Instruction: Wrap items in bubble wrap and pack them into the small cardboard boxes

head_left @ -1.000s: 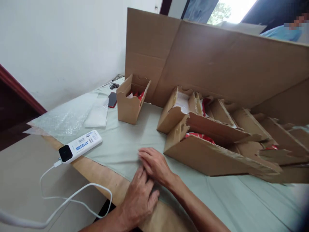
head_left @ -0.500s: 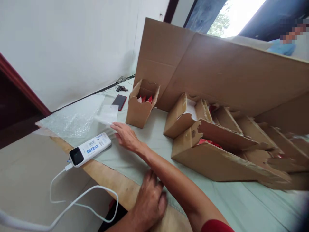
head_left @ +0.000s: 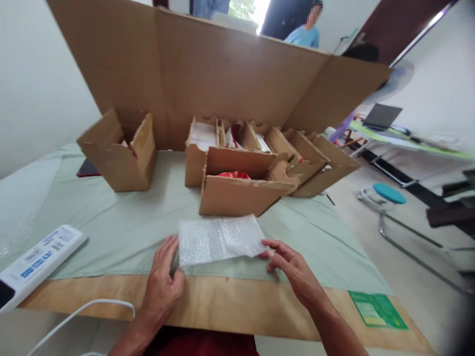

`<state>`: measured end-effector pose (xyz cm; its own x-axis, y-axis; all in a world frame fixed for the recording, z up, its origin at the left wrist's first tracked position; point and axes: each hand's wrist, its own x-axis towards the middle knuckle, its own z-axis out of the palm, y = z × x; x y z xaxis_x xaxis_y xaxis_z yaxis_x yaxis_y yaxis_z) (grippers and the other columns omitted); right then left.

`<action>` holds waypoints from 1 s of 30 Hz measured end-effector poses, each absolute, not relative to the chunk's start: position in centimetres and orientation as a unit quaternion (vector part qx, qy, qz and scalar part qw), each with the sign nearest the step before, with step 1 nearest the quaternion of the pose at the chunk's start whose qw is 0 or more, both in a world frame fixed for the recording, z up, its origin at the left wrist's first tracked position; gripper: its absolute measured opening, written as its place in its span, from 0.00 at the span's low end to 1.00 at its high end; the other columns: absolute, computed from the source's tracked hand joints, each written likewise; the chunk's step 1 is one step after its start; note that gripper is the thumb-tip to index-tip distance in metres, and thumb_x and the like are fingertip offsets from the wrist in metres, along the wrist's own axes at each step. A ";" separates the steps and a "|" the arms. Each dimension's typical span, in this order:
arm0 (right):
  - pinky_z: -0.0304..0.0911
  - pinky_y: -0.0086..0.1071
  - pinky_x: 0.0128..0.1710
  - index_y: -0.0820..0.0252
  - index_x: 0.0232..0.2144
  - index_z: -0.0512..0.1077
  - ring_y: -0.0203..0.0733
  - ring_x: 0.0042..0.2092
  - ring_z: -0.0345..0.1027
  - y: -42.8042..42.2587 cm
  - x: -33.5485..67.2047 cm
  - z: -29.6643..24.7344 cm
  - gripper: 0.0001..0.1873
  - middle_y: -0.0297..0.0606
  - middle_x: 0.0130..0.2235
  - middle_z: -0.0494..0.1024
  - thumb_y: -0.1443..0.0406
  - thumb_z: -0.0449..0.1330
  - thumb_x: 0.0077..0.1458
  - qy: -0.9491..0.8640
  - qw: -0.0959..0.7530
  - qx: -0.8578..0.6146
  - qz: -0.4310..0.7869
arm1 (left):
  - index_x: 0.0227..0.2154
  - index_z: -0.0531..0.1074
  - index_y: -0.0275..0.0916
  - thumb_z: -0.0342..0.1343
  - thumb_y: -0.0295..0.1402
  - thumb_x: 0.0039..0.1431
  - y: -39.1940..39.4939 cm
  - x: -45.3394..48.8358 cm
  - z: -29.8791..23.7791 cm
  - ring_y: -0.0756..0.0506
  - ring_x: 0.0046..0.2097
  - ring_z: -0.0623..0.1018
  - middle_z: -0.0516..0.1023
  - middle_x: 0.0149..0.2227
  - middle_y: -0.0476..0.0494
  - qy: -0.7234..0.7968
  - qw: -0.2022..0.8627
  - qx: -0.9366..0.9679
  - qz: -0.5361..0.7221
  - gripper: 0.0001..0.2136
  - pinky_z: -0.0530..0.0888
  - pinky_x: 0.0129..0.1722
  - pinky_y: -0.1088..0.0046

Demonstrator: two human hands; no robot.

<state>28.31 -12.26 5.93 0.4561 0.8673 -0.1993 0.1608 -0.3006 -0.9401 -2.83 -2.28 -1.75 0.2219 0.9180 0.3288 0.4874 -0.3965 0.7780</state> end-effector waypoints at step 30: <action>0.65 0.41 0.38 0.60 0.42 0.76 0.49 0.35 0.73 -17.4 32.3 1.6 0.14 0.43 0.36 0.81 0.57 0.60 0.60 -0.447 0.296 -0.844 -0.009 | 0.61 0.69 0.33 0.45 0.38 0.63 2.1 -3.2 4.4 0.36 0.39 0.79 0.78 0.37 0.38 0.540 0.071 0.835 0.072 0.26 0.75 0.41 0.57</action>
